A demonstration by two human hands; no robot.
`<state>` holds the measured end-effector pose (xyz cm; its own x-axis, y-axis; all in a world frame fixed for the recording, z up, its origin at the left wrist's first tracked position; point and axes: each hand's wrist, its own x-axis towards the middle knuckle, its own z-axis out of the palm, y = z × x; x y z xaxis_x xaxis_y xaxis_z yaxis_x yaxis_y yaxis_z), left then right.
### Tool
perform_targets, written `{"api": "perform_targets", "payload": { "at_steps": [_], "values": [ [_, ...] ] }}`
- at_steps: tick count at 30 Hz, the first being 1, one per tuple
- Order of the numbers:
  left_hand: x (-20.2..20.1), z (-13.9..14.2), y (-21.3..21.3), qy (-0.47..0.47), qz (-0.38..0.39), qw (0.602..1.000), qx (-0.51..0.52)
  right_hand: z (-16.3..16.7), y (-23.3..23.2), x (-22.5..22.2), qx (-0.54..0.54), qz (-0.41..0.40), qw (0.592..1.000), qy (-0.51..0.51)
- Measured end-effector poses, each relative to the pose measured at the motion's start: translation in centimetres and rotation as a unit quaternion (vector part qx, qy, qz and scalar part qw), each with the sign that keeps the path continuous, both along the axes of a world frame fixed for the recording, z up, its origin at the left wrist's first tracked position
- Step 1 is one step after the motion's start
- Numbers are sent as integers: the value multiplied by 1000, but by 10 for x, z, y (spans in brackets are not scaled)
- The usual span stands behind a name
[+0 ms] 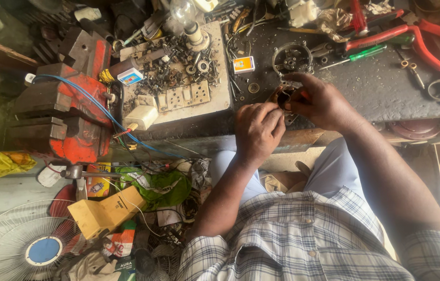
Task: The person works at a cluttered workbench, handling a small cylindrical mechanical part. They use a screwdriver to scrape or adjust the interior of the part and later use pliers to manipulate a small component within it.
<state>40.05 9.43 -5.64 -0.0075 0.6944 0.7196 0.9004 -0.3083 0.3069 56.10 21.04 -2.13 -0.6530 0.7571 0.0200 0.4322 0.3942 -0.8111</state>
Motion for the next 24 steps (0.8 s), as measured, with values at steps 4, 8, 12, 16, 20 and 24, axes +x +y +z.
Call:
{"api": "perform_targets", "payload": {
  "at_steps": [4,8,12,16,20,24],
  "values": [
    [1,2,2,-24,3,1000,-7,0,0,1,-3,-8,1000,-4],
    [0,3,5,-48,0,999,-23,0,0,1,-8,-8,1000,3],
    [-1,4,4,-65,-12,997,-33,1,0,2,-12,-4,1000,8],
    [0,5,2,-40,-13,999,-27,1,1,2,-41,-7,999,14],
    [1,6,4,-26,-3,999,-28,1,1,2,-35,-12,999,8],
    [4,5,7,-27,4,999,-41,-1,2,4,-34,-8,999,17]
  ]
}}
